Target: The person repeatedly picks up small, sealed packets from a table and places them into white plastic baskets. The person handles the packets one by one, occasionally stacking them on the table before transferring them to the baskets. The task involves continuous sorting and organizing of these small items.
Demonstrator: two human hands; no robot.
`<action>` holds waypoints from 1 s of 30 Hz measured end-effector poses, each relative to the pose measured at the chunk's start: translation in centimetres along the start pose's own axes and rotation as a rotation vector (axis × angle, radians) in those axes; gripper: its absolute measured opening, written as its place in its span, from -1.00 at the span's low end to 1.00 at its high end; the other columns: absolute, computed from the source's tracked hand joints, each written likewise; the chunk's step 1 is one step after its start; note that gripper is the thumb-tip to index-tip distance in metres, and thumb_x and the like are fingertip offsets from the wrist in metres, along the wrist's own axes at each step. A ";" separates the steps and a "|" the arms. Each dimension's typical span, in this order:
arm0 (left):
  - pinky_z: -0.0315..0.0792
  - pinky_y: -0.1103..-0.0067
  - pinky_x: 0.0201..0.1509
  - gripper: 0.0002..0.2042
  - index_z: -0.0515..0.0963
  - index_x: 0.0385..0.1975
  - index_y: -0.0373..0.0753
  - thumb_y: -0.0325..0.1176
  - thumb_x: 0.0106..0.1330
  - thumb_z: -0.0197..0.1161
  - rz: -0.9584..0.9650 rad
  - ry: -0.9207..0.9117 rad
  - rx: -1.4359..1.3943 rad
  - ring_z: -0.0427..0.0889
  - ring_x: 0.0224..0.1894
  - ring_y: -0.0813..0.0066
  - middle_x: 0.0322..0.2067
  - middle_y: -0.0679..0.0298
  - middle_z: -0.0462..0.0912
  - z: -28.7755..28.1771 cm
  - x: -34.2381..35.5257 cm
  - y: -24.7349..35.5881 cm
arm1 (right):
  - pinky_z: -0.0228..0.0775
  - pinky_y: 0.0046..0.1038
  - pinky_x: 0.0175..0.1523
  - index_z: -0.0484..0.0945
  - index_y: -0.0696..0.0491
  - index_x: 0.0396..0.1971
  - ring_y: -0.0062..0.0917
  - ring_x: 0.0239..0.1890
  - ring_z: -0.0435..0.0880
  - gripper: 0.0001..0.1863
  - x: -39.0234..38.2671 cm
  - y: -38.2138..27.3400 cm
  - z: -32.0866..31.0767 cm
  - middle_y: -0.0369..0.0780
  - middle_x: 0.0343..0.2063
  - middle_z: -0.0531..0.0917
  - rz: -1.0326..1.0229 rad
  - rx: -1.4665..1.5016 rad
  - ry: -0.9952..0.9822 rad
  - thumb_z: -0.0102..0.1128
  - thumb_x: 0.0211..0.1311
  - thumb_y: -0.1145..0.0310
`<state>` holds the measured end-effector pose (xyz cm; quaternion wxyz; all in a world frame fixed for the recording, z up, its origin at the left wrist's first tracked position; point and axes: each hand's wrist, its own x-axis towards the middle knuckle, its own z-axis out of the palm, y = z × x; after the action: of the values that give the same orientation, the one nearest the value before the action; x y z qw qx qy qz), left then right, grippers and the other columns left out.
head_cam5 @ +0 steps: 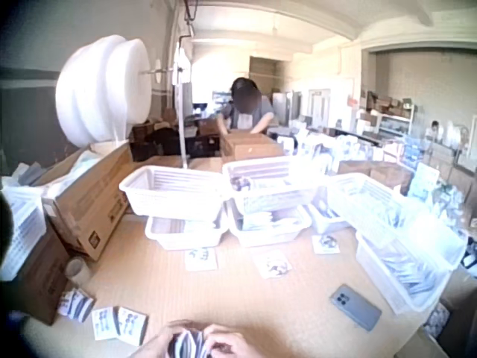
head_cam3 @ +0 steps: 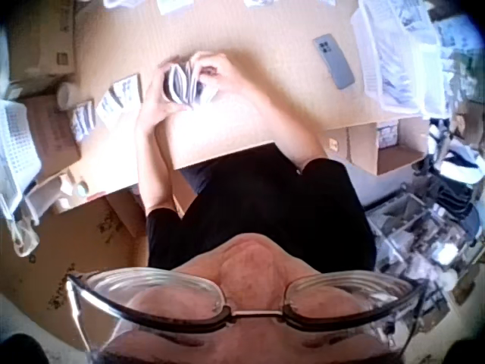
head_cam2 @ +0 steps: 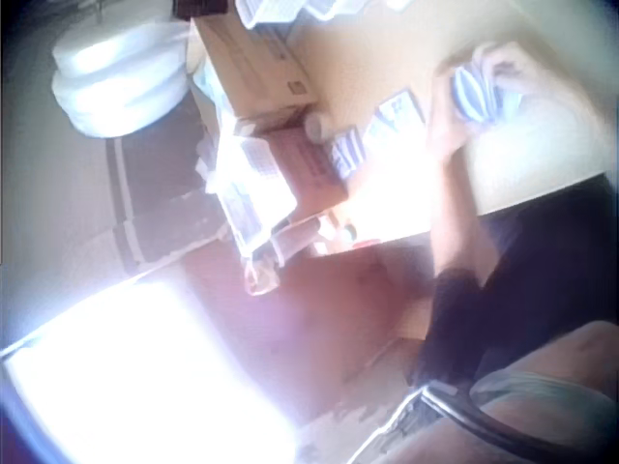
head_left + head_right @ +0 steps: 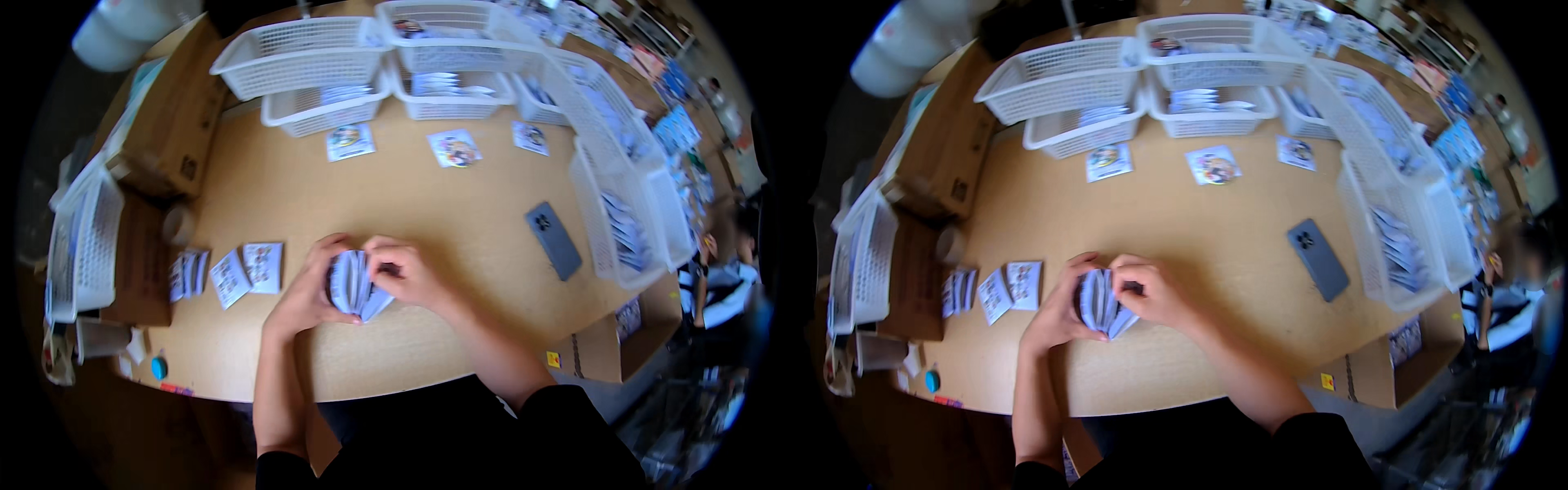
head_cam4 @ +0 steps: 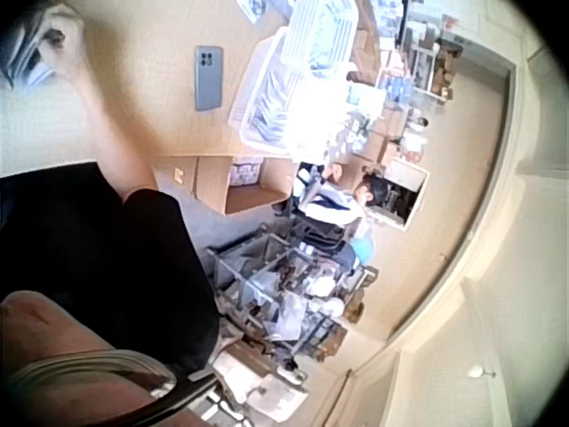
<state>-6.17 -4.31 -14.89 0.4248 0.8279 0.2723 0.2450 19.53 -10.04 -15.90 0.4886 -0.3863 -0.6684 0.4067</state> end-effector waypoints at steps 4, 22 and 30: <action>0.36 0.24 0.62 0.13 0.43 0.40 -0.24 -0.11 -0.29 0.95 -0.044 0.237 -0.353 0.48 0.55 0.08 0.51 -0.05 0.46 0.2 0.2 0.3 | 0.58 -0.44 0.03 0.63 0.16 -0.42 -0.46 -0.04 0.77 -0.88 0.3 0.3 -1.3 -0.20 -0.15 0.73 0.018 0.100 0.069 0.28 0.24 0.71; 0.70 -0.02 0.39 0.14 0.15 0.44 0.06 0.08 -0.07 0.88 0.375 1.134 -0.482 0.38 0.57 -0.08 0.47 0.01 0.37 3.4 0.3 2.4 | 0.54 -0.46 0.05 0.59 0.18 -0.42 -0.46 -0.06 0.71 -0.80 0.2 -1.9 -1.1 -0.15 -0.19 0.68 0.017 -0.059 0.125 0.19 0.22 0.83; 0.66 0.11 0.47 0.15 0.16 0.46 -0.10 0.02 -0.06 0.87 0.432 1.064 -0.205 0.42 0.56 0.00 0.51 -0.13 0.37 2.3 -0.4 0.7 | 0.49 -0.52 -0.06 0.62 0.19 -0.43 -0.52 -0.09 0.71 -0.81 -0.2 -1.4 -0.7 -0.19 -0.19 0.70 0.065 -0.013 0.137 0.21 0.23 0.83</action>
<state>-4.86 -6.22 -15.60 0.2479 0.5823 0.2480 0.7334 20.05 -10.61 -14.53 0.5174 -0.4378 -0.6229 0.3905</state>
